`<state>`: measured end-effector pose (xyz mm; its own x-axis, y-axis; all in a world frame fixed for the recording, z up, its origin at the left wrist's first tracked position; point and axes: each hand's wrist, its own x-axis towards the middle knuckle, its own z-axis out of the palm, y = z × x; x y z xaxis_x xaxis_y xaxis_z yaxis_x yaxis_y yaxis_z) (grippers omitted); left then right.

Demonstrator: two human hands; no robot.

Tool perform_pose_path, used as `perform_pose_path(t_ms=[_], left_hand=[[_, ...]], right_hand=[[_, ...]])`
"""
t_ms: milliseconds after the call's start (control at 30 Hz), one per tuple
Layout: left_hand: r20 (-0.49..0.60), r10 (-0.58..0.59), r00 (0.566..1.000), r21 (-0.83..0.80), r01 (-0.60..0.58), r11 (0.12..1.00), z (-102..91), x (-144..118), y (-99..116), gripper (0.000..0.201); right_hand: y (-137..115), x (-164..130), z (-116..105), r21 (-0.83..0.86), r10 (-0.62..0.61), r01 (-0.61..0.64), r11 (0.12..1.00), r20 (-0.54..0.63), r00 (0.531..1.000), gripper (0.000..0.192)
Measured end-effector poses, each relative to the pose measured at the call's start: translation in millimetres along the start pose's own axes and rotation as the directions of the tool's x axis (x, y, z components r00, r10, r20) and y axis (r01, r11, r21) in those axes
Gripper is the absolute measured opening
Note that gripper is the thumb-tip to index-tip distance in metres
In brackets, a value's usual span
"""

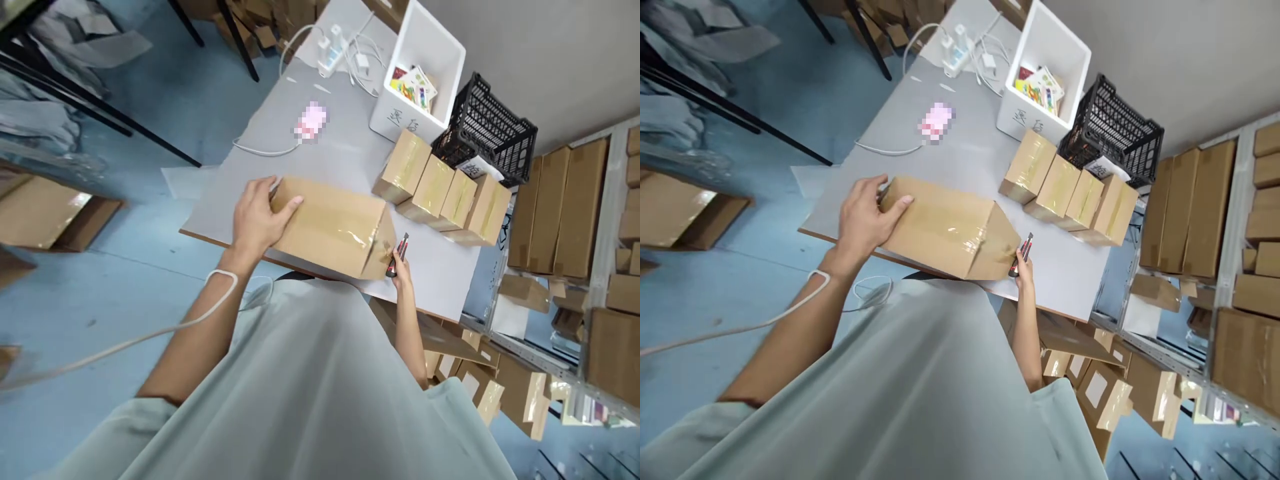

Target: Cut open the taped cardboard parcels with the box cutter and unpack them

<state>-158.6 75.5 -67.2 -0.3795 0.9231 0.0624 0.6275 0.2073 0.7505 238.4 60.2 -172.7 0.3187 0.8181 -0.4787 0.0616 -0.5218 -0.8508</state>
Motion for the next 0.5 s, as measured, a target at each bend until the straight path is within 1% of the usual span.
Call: perform_pose_path(t_ms=[67, 100, 167, 200, 267, 333, 433, 500], left_hand=[[-0.028, -0.158, 0.987, 0.026, 0.158, 0.987, -13.9, 11.3, -29.8, 0.053], [-0.027, -0.219, 0.975, 0.028, 0.219, 0.975, -17.7, 16.1, -43.7, 0.051], [-0.001, -0.293, 0.956, -0.009, 0.293, 0.956, -18.2, 23.9, -67.2, 0.048], [0.019, -0.312, 0.950, -0.046, 0.312, 0.949, -14.7, 26.8, -76.2, 0.047], [0.070, -0.331, 0.941, -0.137, 0.338, 0.931, -0.8, 31.0, -87.9, 0.043], [0.149, -0.343, 0.928, -0.205, 0.368, 0.907, 20.3, 34.0, -91.8, 0.040], [0.301, -0.372, 0.878, -0.199, 0.439, 0.876, 54.8, 38.2, -88.8, 0.035], [0.370, -0.375, 0.850, -0.166, 0.458, 0.873, 71.1, 41.3, -86.0, 0.033]], right_hand=[[-9.4, -10.0, 18.6, 0.046, 0.006, -0.006, 0.999, -0.005, 1.000, 0.046], [-14.8, -16.0, 25.5, 0.066, -0.002, 0.004, 0.998, -0.020, 1.000, 0.049], [-26.5, -30.6, 32.9, 0.081, -0.053, 0.058, 0.995, -0.060, 0.997, 0.055], [-32.8, -39.0, 33.4, 0.071, -0.087, 0.093, 0.993, -0.081, 0.993, 0.058], [-46.0, -55.6, 29.4, 0.012, -0.159, 0.162, 0.987, -0.122, 0.980, 0.061], [-58.9, -68.7, 22.7, -0.077, -0.226, 0.216, 0.973, -0.172, 0.959, 0.061], [-73.1, -76.9, 17.6, -0.217, -0.304, 0.253, 0.943, -0.247, 0.920, 0.057], [-76.5, -76.1, 19.4, -0.299, -0.324, 0.243, 0.923, -0.260, 0.910, 0.056]])
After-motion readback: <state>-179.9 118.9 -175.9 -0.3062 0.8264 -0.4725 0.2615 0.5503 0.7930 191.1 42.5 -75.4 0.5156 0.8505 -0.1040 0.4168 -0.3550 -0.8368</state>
